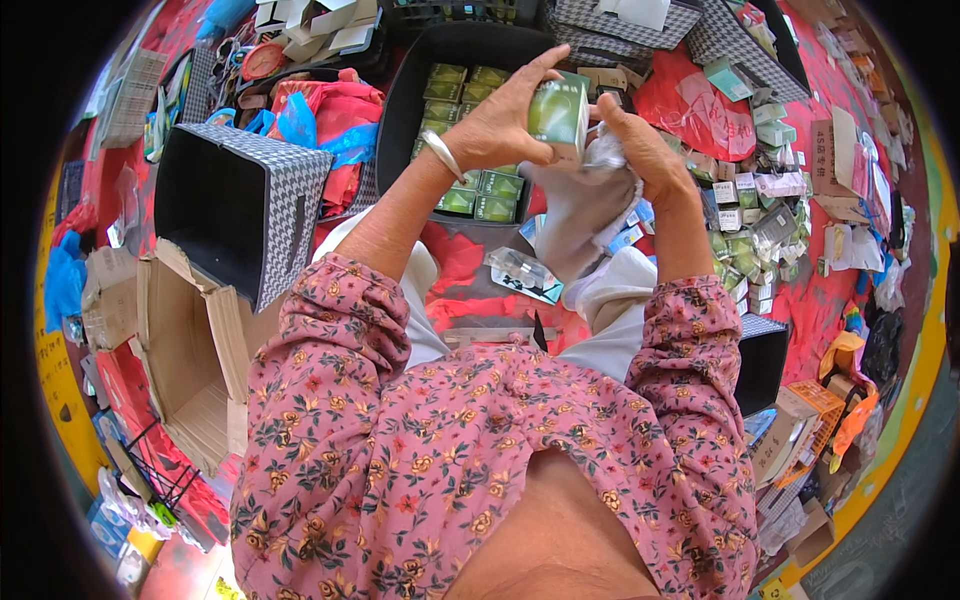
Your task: The person sits on the floor and sorts through a pile of small green and white boxes, wiping each box with a white cloth before placing them into a black crate.
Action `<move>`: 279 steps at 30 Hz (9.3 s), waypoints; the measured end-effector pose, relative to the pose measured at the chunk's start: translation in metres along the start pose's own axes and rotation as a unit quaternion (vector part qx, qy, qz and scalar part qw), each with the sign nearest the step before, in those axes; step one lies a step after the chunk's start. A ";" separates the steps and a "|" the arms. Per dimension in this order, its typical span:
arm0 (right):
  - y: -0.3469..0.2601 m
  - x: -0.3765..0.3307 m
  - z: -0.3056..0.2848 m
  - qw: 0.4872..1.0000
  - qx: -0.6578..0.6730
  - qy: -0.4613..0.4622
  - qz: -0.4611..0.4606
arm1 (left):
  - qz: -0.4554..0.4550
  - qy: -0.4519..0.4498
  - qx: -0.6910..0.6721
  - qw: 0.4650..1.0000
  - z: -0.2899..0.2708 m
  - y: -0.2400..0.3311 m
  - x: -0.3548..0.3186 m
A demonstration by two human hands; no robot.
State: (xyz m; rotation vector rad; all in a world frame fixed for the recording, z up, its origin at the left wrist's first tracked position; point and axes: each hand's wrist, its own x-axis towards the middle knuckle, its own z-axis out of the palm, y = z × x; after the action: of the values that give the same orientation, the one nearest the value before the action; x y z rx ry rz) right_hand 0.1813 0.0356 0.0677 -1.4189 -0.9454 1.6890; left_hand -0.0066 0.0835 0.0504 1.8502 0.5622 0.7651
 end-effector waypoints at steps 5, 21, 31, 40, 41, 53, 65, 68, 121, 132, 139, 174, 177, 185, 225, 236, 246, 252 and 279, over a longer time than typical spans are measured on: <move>0.010 0.005 0.015 0.997 -0.052 -0.012 -0.055 | 0.115 0.080 0.137 0.981 0.009 0.000 0.002; -0.020 0.000 0.017 0.894 -0.156 0.251 -0.336 | -0.019 0.079 0.205 0.975 0.008 0.002 -0.004; -0.015 0.009 -0.015 0.740 -0.463 0.382 -0.304 | -0.005 -0.065 0.205 0.977 0.019 0.002 -0.013; 0.009 0.024 0.007 0.750 -0.462 0.266 -0.392 | -0.001 -0.007 0.017 1.000 0.023 -0.003 -0.014; 0.003 0.023 -0.001 0.737 -0.480 0.323 -0.348 | 0.015 0.009 0.016 1.000 0.015 -0.008 -0.015; 0.000 0.038 0.011 0.991 -0.047 -0.075 -0.104 | 0.151 0.069 -0.077 0.983 -0.021 -0.010 -0.006; -0.013 0.046 0.048 0.948 -0.291 -0.003 -0.132 | 0.161 0.162 0.208 0.951 -0.038 -0.005 -0.028; -0.015 0.052 0.049 0.934 -0.325 0.034 -0.146 | 0.093 0.227 0.314 0.917 -0.048 -0.004 -0.034; 0.044 0.131 -0.003 0.722 -0.678 -0.100 -0.094 | -0.138 0.328 0.105 0.929 -0.027 0.009 0.019; 0.199 -0.141 -0.284 0.818 -0.448 0.227 0.280 | -0.149 0.276 0.150 0.938 0.003 0.015 0.043; 0.306 -0.143 -0.337 0.786 0.302 0.493 0.219 | -0.174 0.234 0.121 0.949 0.021 0.006 0.055; 0.051 -0.030 -0.163 0.990 -0.110 0.085 0.016 | -0.352 0.026 -0.214 0.911 0.041 0.000 0.034; -0.007 -0.025 -0.088 0.979 -0.200 -0.027 0.025 | -0.373 0.015 -0.316 0.872 0.044 -0.016 0.018; -0.007 -0.016 0.010 0.994 -0.103 -0.031 -0.024 | -0.317 0.028 -0.558 0.767 0.032 0.009 -0.001; -0.018 0.011 -0.036 0.906 0.114 0.296 -0.279 | -0.289 0.098 -0.603 0.737 0.036 0.003 -0.010; -0.023 -0.003 0.019 0.819 -0.421 0.082 -0.382 | -0.079 0.038 -0.130 0.988 0.033 -0.008 -0.008; -0.015 0.004 -0.019 0.956 -0.143 0.188 -0.172 | -0.232 0.193 -0.447 0.842 0.023 -0.011 -0.007; 0.008 0.007 0.020 0.958 -0.241 0.024 -0.151 | -0.321 0.219 -0.361 0.848 0.027 -0.014 -0.004; -0.006 0.002 0.042 0.785 -0.343 0.186 -0.481 | -0.306 0.051 -0.523 0.794 0.026 -0.010 -0.010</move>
State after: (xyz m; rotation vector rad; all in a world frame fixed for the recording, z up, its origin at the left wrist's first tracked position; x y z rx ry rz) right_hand 0.1401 0.0369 0.0773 -1.2272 -1.7341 0.2742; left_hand 0.0049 0.0635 0.0310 0.5327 0.5821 0.5363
